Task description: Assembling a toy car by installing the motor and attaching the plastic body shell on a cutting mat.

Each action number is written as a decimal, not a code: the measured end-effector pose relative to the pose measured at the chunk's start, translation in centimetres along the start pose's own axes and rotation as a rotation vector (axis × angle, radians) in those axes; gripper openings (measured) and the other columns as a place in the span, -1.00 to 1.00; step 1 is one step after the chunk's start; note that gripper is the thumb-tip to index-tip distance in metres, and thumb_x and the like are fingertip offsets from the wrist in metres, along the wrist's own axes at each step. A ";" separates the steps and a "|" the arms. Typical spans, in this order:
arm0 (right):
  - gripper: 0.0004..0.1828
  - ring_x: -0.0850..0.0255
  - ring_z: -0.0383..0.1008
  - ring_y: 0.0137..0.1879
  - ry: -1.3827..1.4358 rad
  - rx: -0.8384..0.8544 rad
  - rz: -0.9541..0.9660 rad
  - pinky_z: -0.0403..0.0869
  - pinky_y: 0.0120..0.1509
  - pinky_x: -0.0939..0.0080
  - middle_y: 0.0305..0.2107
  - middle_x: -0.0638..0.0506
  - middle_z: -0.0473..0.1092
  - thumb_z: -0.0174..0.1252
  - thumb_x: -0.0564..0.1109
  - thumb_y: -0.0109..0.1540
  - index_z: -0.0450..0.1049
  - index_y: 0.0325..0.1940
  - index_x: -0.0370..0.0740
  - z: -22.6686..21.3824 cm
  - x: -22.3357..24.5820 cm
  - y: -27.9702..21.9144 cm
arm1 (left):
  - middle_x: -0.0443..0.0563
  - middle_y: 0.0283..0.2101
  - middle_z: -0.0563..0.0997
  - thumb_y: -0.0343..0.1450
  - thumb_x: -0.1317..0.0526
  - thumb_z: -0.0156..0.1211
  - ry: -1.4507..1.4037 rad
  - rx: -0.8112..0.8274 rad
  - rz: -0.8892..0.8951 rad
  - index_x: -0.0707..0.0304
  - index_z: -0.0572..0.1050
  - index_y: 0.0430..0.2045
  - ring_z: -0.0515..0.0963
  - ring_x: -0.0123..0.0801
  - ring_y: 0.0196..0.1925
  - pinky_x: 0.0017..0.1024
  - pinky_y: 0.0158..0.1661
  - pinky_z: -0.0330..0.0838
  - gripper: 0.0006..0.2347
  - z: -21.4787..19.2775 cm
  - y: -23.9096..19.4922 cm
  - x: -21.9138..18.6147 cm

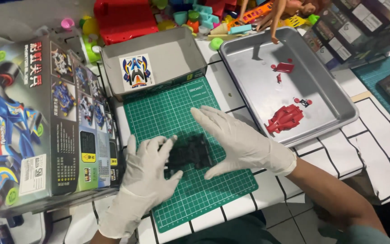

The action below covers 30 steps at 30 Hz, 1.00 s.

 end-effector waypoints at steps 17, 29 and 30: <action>-0.45 0.10 0.41 0.34 -0.002 -0.040 1.138 0.35 0.40 0.01 0.24 0.01 0.43 0.00 -0.24 0.27 0.41 0.37 -0.05 -10.3 -9.8 -12.9 | 0.34 0.38 0.28 0.29 0.48 0.09 -0.384 -0.113 0.530 0.29 0.22 0.35 0.44 0.18 0.20 0.00 0.04 0.42 -0.38 1.3 -2.1 -4.6; -0.47 -0.01 0.53 0.08 -0.085 -0.068 1.055 0.45 0.13 0.01 0.01 -0.10 0.53 0.03 -0.08 0.24 0.50 0.31 -0.02 -8.4 -15.7 -8.1 | -0.11 -0.52 0.45 0.30 0.02 0.43 0.218 -0.701 0.468 0.23 0.52 -0.28 0.46 -0.49 -0.56 -0.54 -0.60 0.44 -0.68 1.5 3.0 -11.2; -0.51 -0.01 0.53 0.11 -0.155 -0.080 1.000 0.46 0.15 -0.01 0.01 -0.08 0.55 0.08 -0.03 0.22 0.56 0.24 -0.03 -7.7 -17.3 -7.8 | -0.19 -0.51 0.31 0.14 -0.25 0.54 0.266 -0.727 0.449 0.14 0.44 -0.40 0.29 -0.55 -0.52 -0.53 -0.53 0.29 -0.48 1.5 3.3 -11.8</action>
Point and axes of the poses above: each hand's wrist, its own y-axis towards the middle knuckle, its own z-axis out of the palm, x = y × z, the point moved 2 cm from there along y, towards the middle knuckle
